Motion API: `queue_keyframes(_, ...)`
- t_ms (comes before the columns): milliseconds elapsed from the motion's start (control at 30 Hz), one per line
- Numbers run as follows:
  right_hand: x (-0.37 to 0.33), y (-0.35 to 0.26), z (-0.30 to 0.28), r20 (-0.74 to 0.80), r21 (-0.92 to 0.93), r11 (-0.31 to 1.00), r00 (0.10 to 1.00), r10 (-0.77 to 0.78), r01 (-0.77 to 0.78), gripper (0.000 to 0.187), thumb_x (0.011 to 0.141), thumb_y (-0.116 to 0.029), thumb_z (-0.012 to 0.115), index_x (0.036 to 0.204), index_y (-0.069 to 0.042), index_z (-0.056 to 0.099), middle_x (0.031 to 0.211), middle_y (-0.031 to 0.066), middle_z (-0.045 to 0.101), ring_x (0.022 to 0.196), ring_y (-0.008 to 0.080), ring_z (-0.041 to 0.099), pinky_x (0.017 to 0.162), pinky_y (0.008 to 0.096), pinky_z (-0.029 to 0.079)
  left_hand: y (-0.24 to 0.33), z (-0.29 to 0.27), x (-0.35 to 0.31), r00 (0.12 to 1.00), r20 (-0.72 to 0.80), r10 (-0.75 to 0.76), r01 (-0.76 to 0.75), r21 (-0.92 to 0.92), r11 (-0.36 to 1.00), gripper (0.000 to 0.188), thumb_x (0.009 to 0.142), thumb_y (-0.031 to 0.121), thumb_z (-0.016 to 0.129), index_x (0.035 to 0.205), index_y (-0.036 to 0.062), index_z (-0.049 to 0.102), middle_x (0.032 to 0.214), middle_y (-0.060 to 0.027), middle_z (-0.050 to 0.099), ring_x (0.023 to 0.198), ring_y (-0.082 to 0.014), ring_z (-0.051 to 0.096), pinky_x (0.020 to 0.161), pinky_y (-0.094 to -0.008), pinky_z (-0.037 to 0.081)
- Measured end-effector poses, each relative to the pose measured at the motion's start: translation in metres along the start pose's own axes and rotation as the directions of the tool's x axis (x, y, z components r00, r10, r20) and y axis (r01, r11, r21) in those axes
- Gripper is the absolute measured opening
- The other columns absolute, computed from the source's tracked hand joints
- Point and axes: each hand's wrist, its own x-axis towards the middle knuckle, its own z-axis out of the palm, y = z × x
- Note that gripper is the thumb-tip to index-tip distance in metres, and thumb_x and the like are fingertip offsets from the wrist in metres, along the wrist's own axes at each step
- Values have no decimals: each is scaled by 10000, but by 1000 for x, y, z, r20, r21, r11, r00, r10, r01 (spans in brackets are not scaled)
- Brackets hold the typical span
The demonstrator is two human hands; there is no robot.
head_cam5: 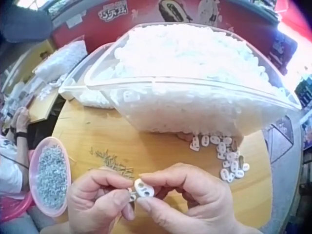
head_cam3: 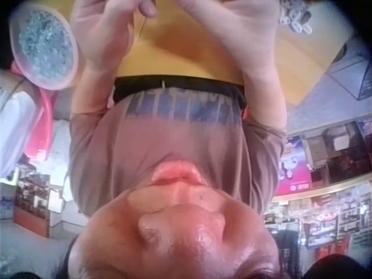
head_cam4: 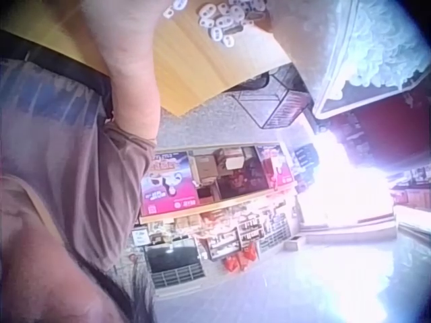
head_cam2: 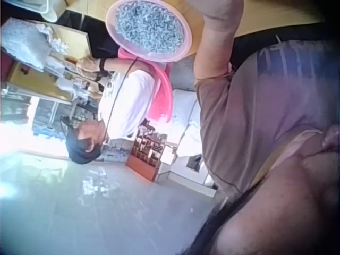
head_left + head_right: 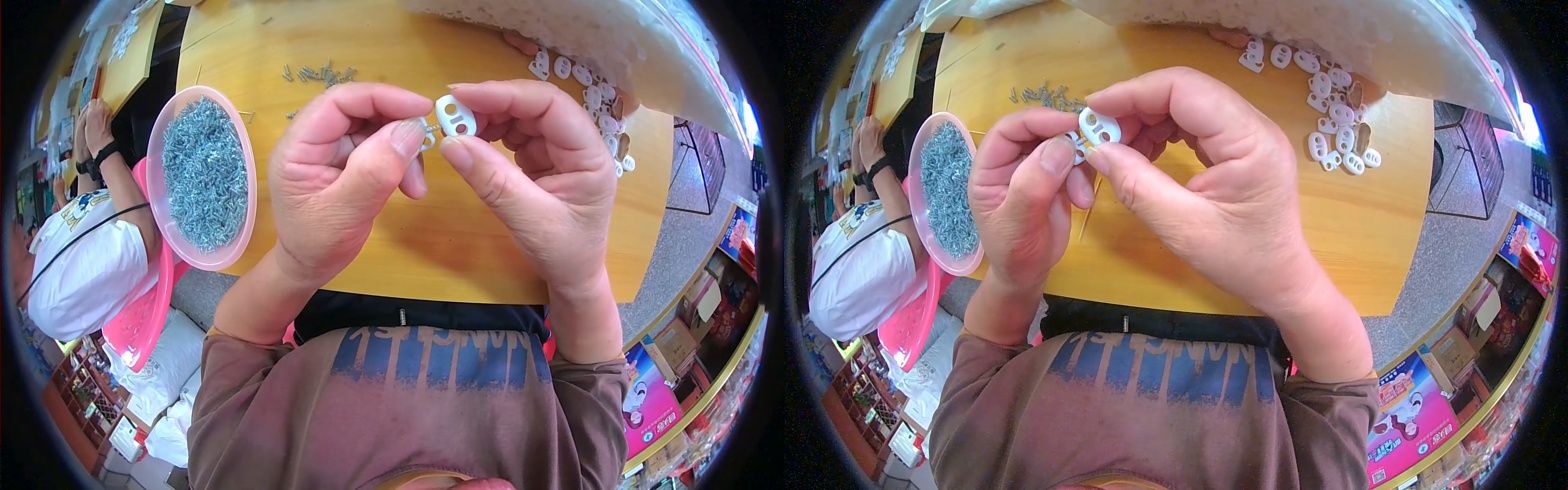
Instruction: Assembling small white plastic components by inserting metal springs into them.
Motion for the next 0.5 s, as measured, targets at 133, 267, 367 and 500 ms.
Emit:
queue_keyframes(133, -1, -1, 0, -16, 31, 997, 998, 66, -65, 275, 715, 40, 602, 977, 28, 518, 877, 50, 557, 801, 92, 519, 722, 206, 423, -2, -1, 0, 1000, 9, 4, -4, -7, 1000, 146, 797, 26, 505, 928, -39, 504, 746, -52, 551, 576, -65, 518, 511, -154, 405)
queue_keyframes(267, -1, -1, 1, -7, 36, 994, 995, 99, -98, 274, 716, 43, 600, 977, 27, 518, 878, 48, 556, 802, 92, 518, 724, 206, 421, -2, 0, 0, 1000, 6, -4, 4, -6, 1000, 145, 799, 22, 503, 931, -38, 501, 746, -50, 548, 580, -65, 516, 517, -156, 406)
queue_keyframes(367, -1, 1, 1, -3, -4, 999, 999, 53, -53, 272, 716, 44, 599, 975, 27, 519, 876, 48, 558, 798, 91, 522, 718, 203, 424, -3, 0, 0, 1000, 5, -2, 2, -17, 1000, 143, 800, 19, 499, 931, -38, 501, 743, -50, 546, 584, -64, 515, 522, -157, 408)
queue_keyframes(500, -1, 1, 3, -19, 11, 998, 998, 62, -62, 271, 714, 46, 601, 973, 27, 519, 879, 52, 559, 796, 95, 525, 719, 206, 428, -3, -1, -1, 1000, 13, 0, 1, -31, 1000, 141, 801, 14, 495, 932, -38, 486, 759, -61, 545, 586, -68, 515, 525, -161, 416)
